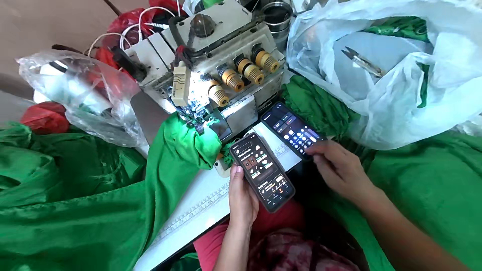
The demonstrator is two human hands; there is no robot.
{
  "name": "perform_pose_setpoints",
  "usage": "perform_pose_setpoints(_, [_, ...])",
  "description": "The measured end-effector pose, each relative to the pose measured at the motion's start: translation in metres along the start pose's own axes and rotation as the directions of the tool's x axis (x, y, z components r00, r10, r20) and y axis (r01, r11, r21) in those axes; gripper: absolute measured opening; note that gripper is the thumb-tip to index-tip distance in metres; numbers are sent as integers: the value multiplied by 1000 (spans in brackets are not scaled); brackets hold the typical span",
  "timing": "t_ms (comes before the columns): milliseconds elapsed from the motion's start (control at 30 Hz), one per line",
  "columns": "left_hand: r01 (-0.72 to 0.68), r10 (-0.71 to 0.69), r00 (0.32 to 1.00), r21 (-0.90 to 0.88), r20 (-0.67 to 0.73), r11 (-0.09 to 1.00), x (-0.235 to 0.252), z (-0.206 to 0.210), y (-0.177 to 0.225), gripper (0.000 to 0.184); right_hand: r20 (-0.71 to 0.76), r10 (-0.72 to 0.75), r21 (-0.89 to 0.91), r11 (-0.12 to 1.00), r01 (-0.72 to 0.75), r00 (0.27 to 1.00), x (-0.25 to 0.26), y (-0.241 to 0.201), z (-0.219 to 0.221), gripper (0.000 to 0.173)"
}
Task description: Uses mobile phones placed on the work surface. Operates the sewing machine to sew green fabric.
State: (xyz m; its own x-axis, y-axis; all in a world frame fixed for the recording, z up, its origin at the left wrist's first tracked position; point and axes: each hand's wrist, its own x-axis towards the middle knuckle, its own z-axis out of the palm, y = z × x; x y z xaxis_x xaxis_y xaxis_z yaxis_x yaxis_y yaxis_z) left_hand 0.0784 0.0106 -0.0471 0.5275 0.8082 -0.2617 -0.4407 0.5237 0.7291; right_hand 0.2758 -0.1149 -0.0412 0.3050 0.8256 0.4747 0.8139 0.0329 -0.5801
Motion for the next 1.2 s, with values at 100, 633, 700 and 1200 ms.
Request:
perform_pose_setpoints(100, [-9,9,1000,5,-1,1000,0,1,0,37,76,51,128,990,-61,996,-11,-19,15,31])
perform_pose_setpoints(633, [0,0,1000,-19,1,1000,-1,-5,0,39,142,-278,226,943,242,950,-30,-21,22,24])
perform_pose_setpoints(700, [1,-1,1000,-19,-1,1000,-1,-5,0,38,146,-323,229,931,285,935,-29,-21,22,23])
perform_pose_setpoints(1200, [23,-21,999,-55,47,998,-1,-8,1,36,82,-170,-86,980,177,982,0,-18,22,43])
